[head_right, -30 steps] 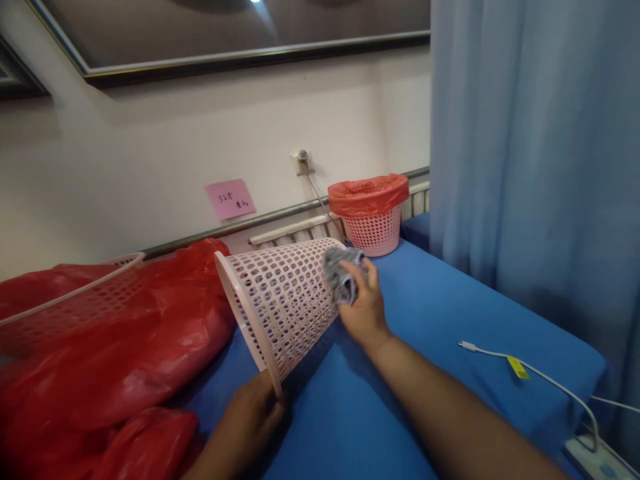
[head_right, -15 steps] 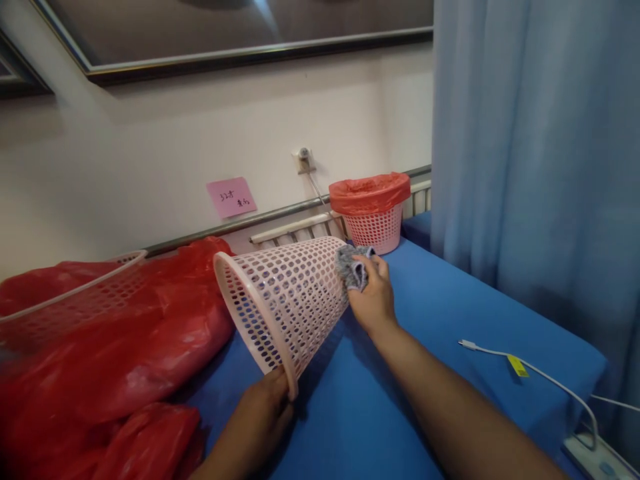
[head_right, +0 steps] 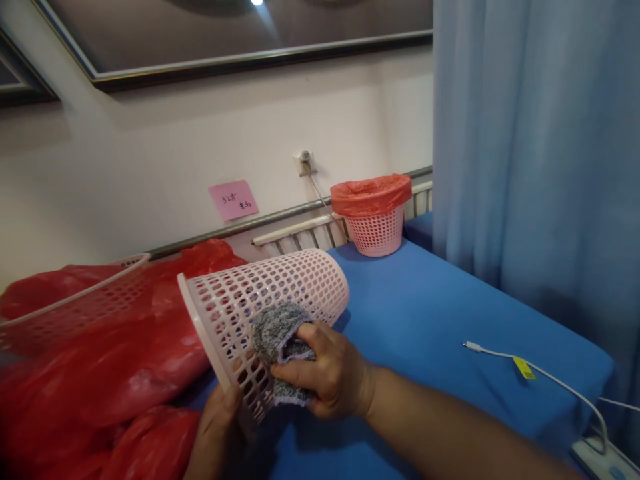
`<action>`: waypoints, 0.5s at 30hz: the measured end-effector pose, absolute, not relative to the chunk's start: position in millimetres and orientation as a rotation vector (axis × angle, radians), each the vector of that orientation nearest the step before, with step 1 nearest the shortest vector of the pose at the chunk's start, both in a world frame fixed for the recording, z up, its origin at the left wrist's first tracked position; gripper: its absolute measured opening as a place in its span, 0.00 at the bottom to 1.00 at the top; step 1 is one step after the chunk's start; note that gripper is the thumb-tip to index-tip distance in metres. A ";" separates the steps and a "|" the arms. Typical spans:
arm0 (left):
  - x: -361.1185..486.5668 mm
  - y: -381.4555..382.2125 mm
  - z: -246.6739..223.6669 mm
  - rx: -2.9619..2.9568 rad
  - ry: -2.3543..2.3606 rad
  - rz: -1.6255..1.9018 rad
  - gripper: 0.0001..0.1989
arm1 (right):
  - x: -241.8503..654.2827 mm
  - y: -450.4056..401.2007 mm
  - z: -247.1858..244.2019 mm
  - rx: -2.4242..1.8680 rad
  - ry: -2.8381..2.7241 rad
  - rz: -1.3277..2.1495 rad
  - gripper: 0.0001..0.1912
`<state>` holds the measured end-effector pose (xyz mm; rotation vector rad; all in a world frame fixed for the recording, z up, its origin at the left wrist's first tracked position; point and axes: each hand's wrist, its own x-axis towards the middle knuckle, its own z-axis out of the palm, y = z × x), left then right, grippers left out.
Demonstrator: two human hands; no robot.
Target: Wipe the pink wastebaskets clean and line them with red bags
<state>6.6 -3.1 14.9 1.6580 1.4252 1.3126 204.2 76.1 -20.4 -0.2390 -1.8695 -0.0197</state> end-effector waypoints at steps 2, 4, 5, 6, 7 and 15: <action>-0.6 -4.3 14.8 1.642 1.394 1.369 0.30 | 202.6 86.8 -28.4 -0.405 -1.763 0.057 0.28; -6.8 -5.2 11.2 1.746 1.437 1.374 0.27 | 204.6 105.2 -35.7 -0.678 -1.567 0.184 0.30; -8.7 -5.3 8.3 1.822 1.462 1.353 0.26 | 206.9 116.3 -38.7 -0.814 -1.460 0.256 0.30; -9.7 -5.2 4.9 1.898 1.477 1.318 0.24 | 209.6 127.6 -41.1 -0.933 -1.360 0.327 0.30; -9.9 -4.8 1.4 1.970 1.481 1.293 0.22 | 212.4 137.7 -42.6 -1.026 -1.277 0.398 0.30; -10.9 -2.6 -18.6 2.307 1.499 1.250 0.20 | 200.9 92.5 -31.6 -0.561 -1.547 0.239 0.34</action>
